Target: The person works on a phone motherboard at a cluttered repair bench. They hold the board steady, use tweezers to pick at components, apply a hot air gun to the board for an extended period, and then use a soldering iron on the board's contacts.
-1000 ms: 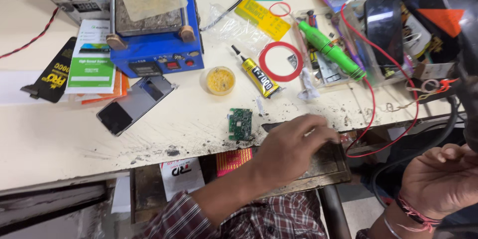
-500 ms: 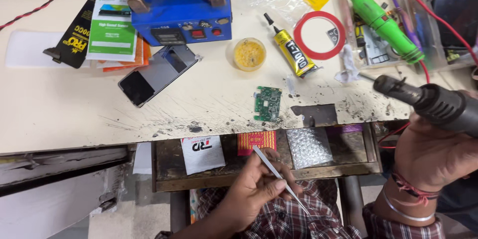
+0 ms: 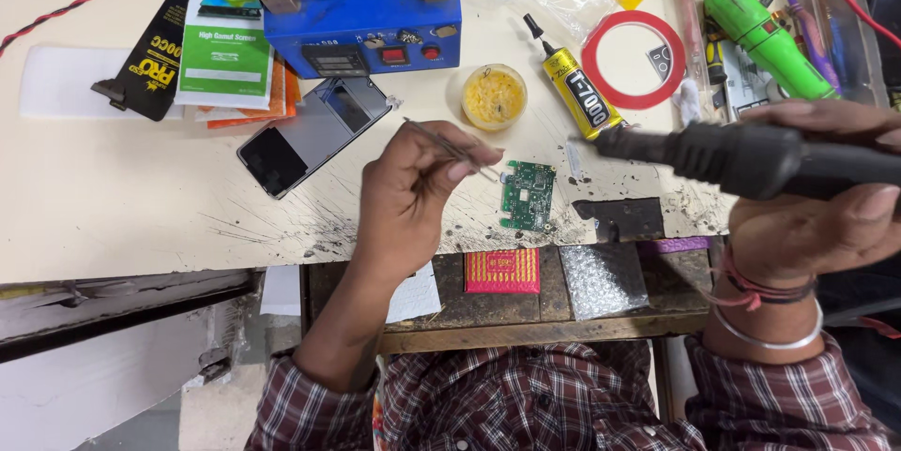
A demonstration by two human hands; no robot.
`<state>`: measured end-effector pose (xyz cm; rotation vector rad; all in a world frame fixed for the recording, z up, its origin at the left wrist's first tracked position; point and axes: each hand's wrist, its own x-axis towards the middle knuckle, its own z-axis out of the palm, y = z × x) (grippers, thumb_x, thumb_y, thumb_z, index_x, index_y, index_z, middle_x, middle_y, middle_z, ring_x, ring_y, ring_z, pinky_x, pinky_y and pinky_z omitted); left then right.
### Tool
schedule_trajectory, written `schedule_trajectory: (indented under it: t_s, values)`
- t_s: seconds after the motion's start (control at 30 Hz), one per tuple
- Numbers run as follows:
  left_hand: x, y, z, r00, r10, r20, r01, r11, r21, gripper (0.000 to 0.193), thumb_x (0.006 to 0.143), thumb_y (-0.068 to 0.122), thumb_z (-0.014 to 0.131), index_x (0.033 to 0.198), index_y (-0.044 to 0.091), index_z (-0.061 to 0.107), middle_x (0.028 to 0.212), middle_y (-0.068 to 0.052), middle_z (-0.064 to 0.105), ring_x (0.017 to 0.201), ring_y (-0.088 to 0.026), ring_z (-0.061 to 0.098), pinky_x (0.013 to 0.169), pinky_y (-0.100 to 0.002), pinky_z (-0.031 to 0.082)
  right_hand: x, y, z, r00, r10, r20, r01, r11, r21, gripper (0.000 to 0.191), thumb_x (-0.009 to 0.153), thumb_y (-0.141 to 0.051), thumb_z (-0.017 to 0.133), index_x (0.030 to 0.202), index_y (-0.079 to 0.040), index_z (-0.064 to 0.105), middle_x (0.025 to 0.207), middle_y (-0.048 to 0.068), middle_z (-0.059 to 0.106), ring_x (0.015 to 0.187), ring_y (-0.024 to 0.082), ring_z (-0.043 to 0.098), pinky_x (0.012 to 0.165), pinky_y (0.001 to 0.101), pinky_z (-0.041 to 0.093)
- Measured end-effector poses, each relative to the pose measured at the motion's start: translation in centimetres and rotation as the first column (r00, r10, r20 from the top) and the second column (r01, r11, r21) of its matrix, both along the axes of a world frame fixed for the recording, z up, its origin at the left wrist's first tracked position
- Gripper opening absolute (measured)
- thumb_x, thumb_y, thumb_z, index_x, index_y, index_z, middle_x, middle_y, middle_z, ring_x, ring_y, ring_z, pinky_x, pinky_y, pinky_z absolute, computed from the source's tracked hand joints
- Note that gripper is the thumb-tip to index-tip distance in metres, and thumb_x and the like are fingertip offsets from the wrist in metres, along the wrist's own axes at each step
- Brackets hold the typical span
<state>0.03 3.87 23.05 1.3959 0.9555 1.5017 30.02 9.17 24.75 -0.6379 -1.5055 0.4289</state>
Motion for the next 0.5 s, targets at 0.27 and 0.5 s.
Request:
schedule_trajectory:
  t_s: [0.27, 0.5]
  values:
    - [0.8, 0.8, -1.5, 0.979, 0.04, -0.198, -0.044, 0.999, -0.015, 0.01, 0.108, 0.001, 0.057, 0.117, 0.002, 0.054, 0.108, -0.01, 0.077, 0.106, -0.017, 0.078, 0.094, -0.031, 0.064, -2.6, 1.5, -1.2, 1.0, 0.001, -0.029, -0.001, 1.0, 0.005, 0.045, 0.118, -0.048, 0.048, 0.127, -0.007, 0.031, 0.086, 0.023, 0.057, 0.062, 0.029, 0.061, 0.057, 0.0344, 0.055]
    - [1.0, 0.5, -1.4, 0.959, 0.055, -0.279, -0.059, 0.998, -0.005, 0.009, 0.108, 0.003, 0.057, 0.116, 0.003, 0.054, 0.107, -0.008, 0.078, 0.105, -0.018, 0.079, 0.091, -0.03, 0.064, -3.4, 4.6, -1.4, 0.994, 0.103, 0.048, -0.105, 0.993, 0.051, 0.046, 0.114, -0.046, 0.052, 0.124, -0.006, 0.032, 0.094, 0.015, 0.053, 0.064, 0.029, 0.068, 0.055, 0.0321, 0.057]
